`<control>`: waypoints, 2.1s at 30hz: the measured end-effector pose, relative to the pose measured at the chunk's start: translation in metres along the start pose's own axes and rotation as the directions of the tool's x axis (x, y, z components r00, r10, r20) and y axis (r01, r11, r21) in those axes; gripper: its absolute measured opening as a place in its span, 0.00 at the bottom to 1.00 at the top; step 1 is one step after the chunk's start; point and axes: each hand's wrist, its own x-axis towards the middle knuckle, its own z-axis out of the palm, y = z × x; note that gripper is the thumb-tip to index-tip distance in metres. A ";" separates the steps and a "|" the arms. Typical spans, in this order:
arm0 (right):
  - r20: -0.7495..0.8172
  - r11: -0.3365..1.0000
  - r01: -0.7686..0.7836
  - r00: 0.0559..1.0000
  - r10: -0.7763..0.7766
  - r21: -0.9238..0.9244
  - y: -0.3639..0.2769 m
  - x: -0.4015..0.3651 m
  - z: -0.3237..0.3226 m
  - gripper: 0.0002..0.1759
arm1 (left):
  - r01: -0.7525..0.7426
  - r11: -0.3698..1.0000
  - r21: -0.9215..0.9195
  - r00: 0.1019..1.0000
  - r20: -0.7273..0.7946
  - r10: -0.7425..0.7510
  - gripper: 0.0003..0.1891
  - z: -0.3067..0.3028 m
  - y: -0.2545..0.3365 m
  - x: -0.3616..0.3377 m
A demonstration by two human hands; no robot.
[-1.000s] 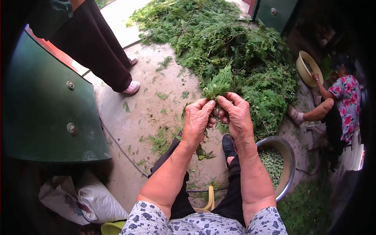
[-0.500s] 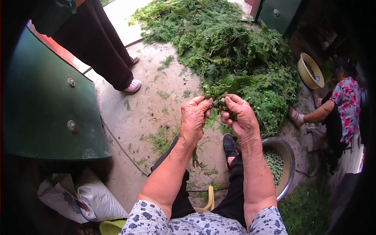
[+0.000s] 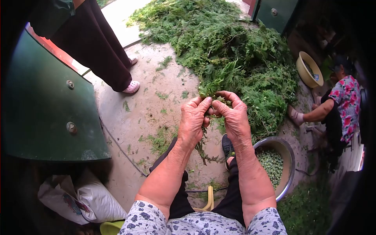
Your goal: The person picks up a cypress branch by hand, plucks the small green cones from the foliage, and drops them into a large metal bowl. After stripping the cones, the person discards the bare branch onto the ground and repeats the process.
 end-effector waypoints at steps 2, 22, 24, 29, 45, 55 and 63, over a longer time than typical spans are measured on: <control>-0.009 0.999 0.009 1.000 -0.009 -0.034 -0.002 -0.002 0.002 0.15 | -0.032 0.999 0.035 0.999 0.032 0.031 0.05 0.001 -0.003 0.001; 0.227 0.973 -0.226 0.951 0.209 0.052 -0.017 -0.002 -0.008 0.16 | 0.122 0.987 -0.105 0.992 -0.007 -0.124 0.09 -0.007 0.010 0.002; 0.176 0.978 -0.154 0.968 0.178 -0.139 -0.018 -0.003 -0.004 0.16 | 0.090 0.991 -0.099 0.996 0.017 -0.088 0.08 -0.007 0.008 0.003; 0.136 0.972 -0.123 0.979 0.152 -0.198 -0.016 -0.005 0.000 0.14 | -0.001 0.998 -0.058 1.000 -0.011 0.000 0.07 -0.006 0.004 0.003; 0.174 0.790 -0.238 0.970 0.167 0.565 -0.004 0.008 -0.020 0.15 | 0.079 0.970 -0.232 0.997 0.006 -0.080 0.07 -0.010 0.015 0.004; 0.171 0.730 -0.265 0.964 0.203 0.629 -0.009 0.003 -0.015 0.19 | 0.088 0.960 -0.265 0.993 -0.058 -0.107 0.04 -0.012 0.012 0.006; 0.145 0.767 -0.225 0.974 0.172 0.602 -0.004 0.005 -0.020 0.08 | -0.039 0.998 0.057 0.999 -0.016 0.040 0.06 -0.004 0.007 0.001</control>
